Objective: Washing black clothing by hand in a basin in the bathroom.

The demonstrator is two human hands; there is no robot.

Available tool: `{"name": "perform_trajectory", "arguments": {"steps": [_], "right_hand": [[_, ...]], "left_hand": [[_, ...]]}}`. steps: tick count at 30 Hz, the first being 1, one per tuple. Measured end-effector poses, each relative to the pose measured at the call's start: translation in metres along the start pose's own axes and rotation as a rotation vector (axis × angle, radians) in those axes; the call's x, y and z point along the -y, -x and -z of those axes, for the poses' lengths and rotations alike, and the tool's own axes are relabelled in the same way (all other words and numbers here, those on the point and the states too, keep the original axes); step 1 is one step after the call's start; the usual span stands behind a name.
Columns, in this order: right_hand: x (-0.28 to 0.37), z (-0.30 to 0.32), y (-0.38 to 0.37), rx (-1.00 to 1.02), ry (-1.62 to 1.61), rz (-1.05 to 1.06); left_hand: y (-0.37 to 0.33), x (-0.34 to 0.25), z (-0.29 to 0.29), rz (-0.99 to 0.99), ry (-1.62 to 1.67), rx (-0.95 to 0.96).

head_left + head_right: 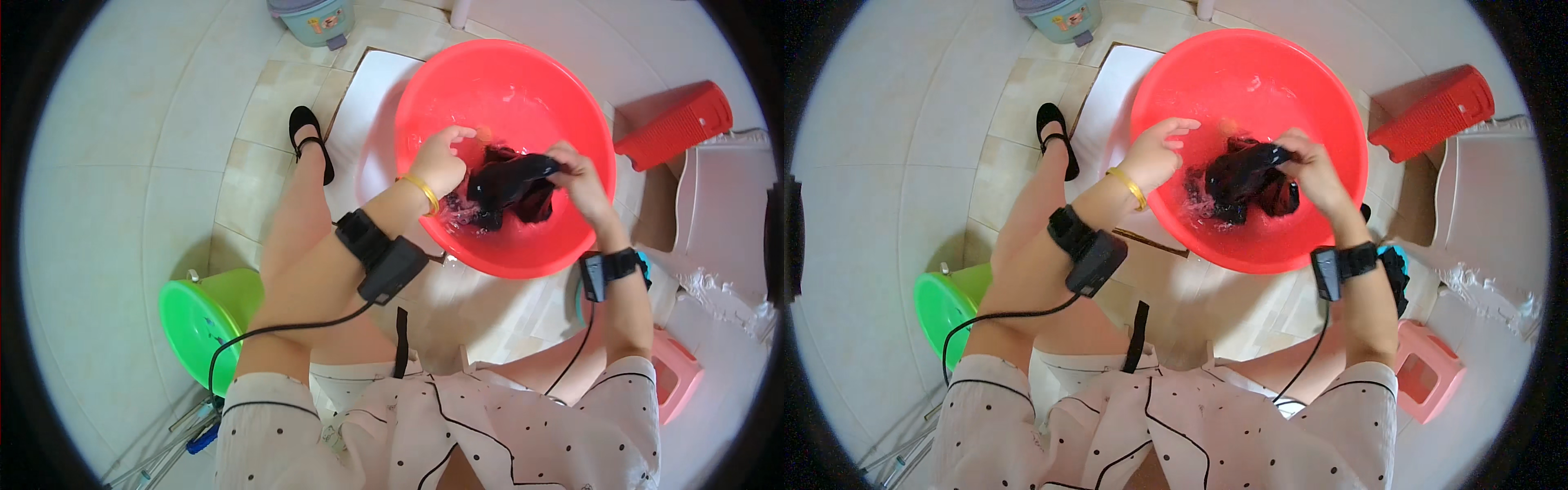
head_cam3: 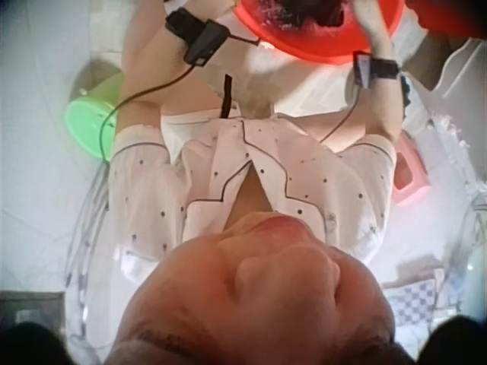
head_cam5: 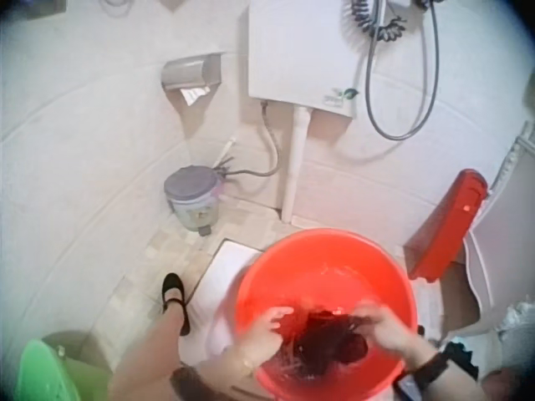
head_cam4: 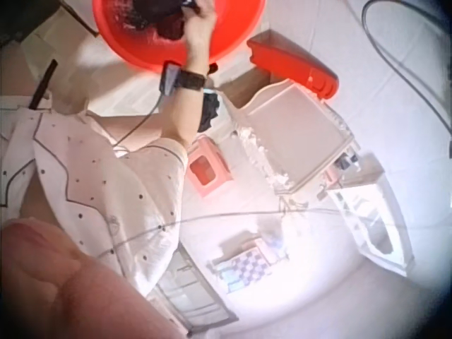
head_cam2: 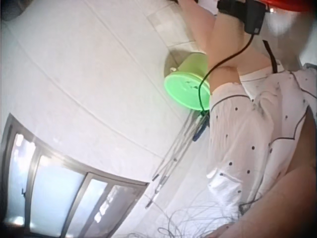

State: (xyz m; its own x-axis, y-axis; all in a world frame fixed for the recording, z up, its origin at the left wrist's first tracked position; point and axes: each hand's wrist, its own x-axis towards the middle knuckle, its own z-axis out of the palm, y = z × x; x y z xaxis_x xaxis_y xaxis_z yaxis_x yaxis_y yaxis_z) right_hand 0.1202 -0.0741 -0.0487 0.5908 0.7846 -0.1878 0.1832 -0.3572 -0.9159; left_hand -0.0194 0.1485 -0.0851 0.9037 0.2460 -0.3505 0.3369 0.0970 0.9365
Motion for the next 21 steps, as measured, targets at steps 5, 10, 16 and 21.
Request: {"name": "perform_trajectory", "arguments": {"steps": [5, 10, 16, 21], "right_hand": [[0.071, 0.035, 0.046, -0.116, -0.111, 0.110], [0.097, 0.042, 0.058, -0.180, -0.535, 0.136], [0.007, 0.013, 0.005, -0.344, -0.610, -0.139], [-0.112, -0.058, 0.026, -0.328, 0.124, -0.288]], "left_hand": [[0.000, 0.017, -0.025, -0.293, -0.609, 0.059], [-0.004, 0.016, -0.053, -0.698, -0.572, 0.032], [-0.023, 0.067, -0.059, 0.015, 0.114, 0.040], [-0.023, 0.066, -0.071, 0.482, 0.452, -0.036]]}}
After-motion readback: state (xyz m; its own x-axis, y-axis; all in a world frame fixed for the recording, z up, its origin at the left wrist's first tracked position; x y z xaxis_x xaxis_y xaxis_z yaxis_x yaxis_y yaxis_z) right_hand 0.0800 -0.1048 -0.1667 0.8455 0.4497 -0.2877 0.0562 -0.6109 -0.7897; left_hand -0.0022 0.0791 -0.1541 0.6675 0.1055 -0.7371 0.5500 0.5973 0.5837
